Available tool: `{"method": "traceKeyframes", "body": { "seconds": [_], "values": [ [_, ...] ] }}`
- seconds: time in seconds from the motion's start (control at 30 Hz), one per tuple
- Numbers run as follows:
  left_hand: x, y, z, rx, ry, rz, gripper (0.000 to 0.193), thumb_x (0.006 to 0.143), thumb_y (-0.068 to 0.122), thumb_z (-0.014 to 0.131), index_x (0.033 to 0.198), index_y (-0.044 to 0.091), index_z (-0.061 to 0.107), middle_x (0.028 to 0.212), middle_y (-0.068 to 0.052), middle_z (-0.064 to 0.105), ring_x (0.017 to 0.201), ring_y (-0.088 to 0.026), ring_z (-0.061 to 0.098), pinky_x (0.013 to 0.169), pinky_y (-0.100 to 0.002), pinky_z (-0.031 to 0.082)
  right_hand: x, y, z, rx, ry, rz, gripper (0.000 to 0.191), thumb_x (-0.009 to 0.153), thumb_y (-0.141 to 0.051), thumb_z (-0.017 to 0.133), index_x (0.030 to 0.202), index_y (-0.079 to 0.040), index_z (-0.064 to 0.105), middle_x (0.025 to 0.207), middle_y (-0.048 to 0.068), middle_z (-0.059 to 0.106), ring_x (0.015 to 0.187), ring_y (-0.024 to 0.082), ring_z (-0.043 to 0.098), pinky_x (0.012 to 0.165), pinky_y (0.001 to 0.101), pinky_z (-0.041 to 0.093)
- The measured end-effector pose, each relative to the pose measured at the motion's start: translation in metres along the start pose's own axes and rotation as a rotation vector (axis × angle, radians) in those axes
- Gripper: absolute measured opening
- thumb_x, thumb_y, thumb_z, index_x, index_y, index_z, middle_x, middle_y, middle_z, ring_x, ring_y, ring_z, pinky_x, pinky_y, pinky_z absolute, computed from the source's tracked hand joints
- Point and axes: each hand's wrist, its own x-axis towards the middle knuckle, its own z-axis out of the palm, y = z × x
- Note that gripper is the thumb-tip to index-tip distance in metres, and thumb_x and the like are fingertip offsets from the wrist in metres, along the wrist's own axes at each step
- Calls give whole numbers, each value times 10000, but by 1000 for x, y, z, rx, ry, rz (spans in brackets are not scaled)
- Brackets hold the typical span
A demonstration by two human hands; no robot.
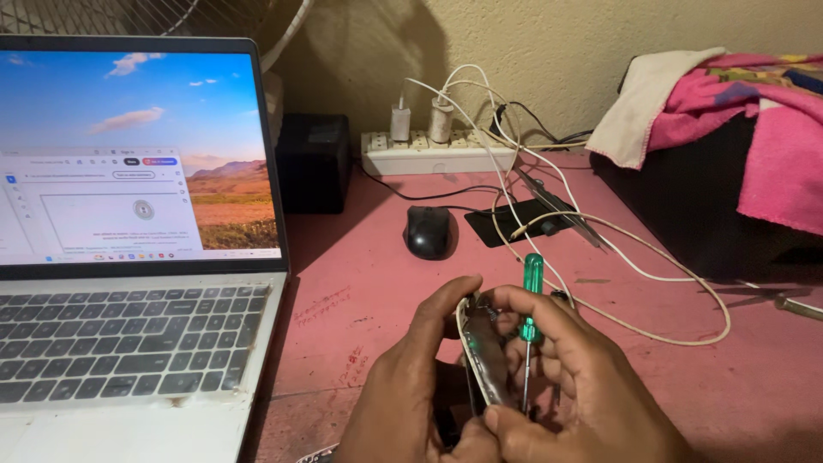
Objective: The person uses a green screwdriver to remove screws from a disassembled white smartphone, then detaches the battery connector and removes the battery. The person continues to unscrew and remove internal components from the phone chassis.
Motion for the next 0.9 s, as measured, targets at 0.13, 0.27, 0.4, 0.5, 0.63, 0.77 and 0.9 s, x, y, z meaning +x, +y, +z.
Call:
{"method": "traceKeyframes", "body": {
  "seconds": [0.13, 0.27, 0.4, 0.5, 0.63, 0.77, 0.9],
  "values": [
    [-1, 1, 0, -82, 1, 14, 905, 694, 98, 619, 1563, 83, 366, 1277, -180, 728, 857, -184, 800, 737, -288, 592, 0, -4, -3, -119, 10, 37, 963, 703, 43, 799, 1566, -62, 384, 1092, 116, 555, 920, 150, 598, 748, 283, 570],
    [1, 2, 0, -92, -17, -126, 961, 687, 31, 638, 1603, 111, 361, 1334, -152, 708, 783, -183, 803, 630, -264, 572, 0, -8, -6, -251, 1, -148, 950, 682, -11, 837, 1552, 10, 453, 1180, 98, 531, 896, 120, 596, 709, 243, 577],
    [0, 5, 4, -331, 16, -104, 848, 687, 14, 603, 1505, 47, 384, 1272, -168, 687, 1063, -183, 786, 884, -267, 609, 0, -8, -6, -260, -22, -168, 926, 679, -18, 796, 1547, 26, 475, 1248, 103, 524, 920, 112, 611, 709, 229, 578],
    [1, 9, 4, -317, 46, -177, 801, 674, -11, 590, 1460, 41, 451, 1246, -135, 713, 1093, -200, 807, 909, -281, 632, 1, -6, -6, -242, -56, -177, 885, 690, -7, 773, 1524, 38, 481, 1284, 98, 506, 932, 108, 636, 709, 226, 595],
    [6, 12, 9, -398, 128, -240, 658, 706, -16, 573, 1360, 31, 521, 1173, -147, 747, 1040, -204, 814, 883, -290, 650, 1, -3, -10, -143, -94, -85, 854, 722, 44, 748, 1535, 41, 489, 1261, 120, 483, 953, 141, 603, 770, 252, 566],
    [8, 11, 5, -322, 129, -307, 654, 705, 2, 599, 1354, 73, 554, 1096, -126, 748, 923, -164, 775, 811, -280, 624, 3, -2, -15, -151, -136, 9, 816, 757, 31, 730, 1531, 24, 473, 1245, 109, 447, 979, 149, 597, 829, 266, 567],
    [5, 10, 3, -336, 68, -344, 587, 750, 36, 572, 1336, 71, 576, 1080, -101, 736, 920, -134, 721, 815, -287, 581, 7, -2, -16, -93, -163, 34, 796, 794, -30, 731, 1530, 68, 445, 1240, 102, 487, 1002, 137, 636, 884, 265, 570]
  ]
}}
